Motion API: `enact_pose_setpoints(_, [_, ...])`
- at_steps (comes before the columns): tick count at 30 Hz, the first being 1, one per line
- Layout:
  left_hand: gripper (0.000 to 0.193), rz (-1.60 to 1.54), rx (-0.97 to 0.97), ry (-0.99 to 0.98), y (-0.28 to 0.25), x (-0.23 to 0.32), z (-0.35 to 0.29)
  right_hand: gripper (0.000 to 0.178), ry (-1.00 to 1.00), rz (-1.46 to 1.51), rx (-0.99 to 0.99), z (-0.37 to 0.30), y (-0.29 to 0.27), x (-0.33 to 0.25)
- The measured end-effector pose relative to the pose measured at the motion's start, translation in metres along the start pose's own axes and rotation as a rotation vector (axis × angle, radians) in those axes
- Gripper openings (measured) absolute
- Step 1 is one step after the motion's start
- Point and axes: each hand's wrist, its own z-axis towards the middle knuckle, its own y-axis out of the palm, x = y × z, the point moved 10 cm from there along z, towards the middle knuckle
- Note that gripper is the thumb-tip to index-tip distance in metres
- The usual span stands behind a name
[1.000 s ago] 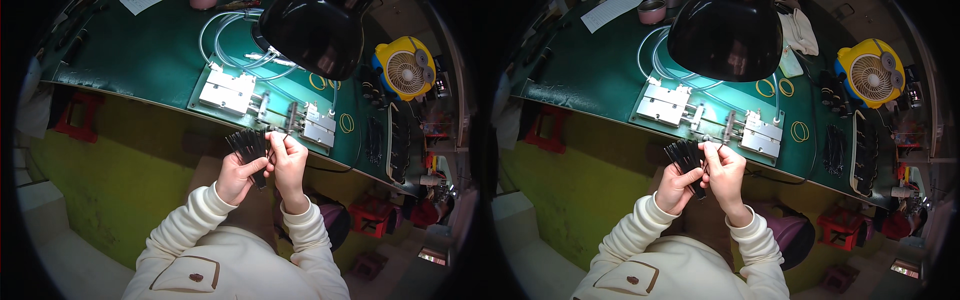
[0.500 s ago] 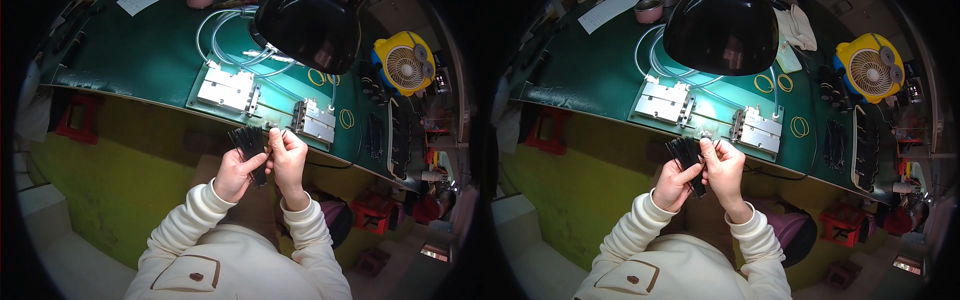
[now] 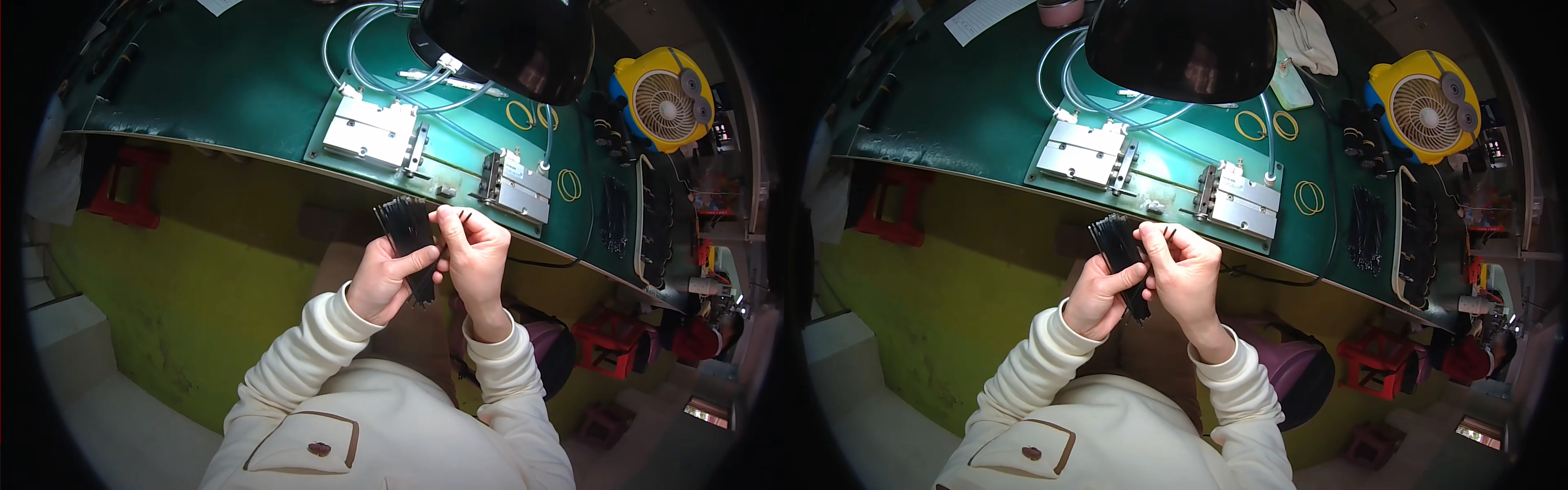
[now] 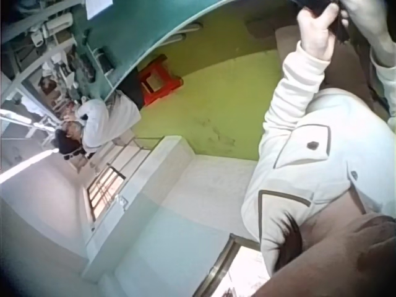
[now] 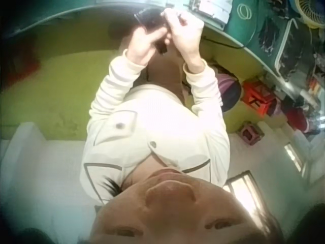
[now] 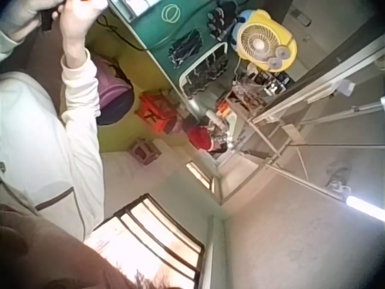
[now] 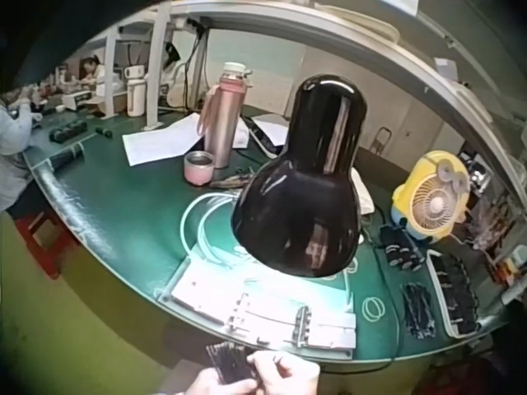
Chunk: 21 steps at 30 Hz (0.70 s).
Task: Assembling small electronic components at a factory workbench.
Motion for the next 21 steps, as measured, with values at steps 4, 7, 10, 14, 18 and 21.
enact_pose_setpoints(4, [0.013, 0.029, -0.007, -0.011, -0.0003, 0.0013, 0.0008, 0.011, 0.001, 0.008, -0.029, 0.0016, 0.0018, 0.0002])
enact_pose_setpoints(7, [0.013, 0.045, -0.003, -0.026, 0.0006, 0.0008, -0.0007, 0.011, 0.012, 0.034, -0.038, 0.0017, 0.0023, -0.0003])
enact_pose_setpoints(10, [0.014, -0.01, 0.027, -0.012, 0.0001, 0.001, -0.0023, 0.012, 0.043, 0.066, -0.013, 0.0005, 0.0004, 0.0017])
enact_pose_setpoints(14, [0.014, 0.058, 0.017, 0.025, 0.0009, 0.0046, -0.0015, 0.013, 0.058, 0.066, -0.01, 0.0016, -0.0004, 0.0071])
enact_pose_setpoints(18, [0.013, 0.091, 0.004, 0.032, 0.0004, 0.0044, -0.0007, 0.014, 0.008, -0.018, -0.006, 0.0005, 0.0003, 0.0013])
enact_pose_setpoints(21, [0.012, 0.042, -0.007, 0.022, -0.0001, 0.0021, 0.0007, 0.015, 0.013, 0.022, -0.007, 0.0027, 0.0009, 0.0032])
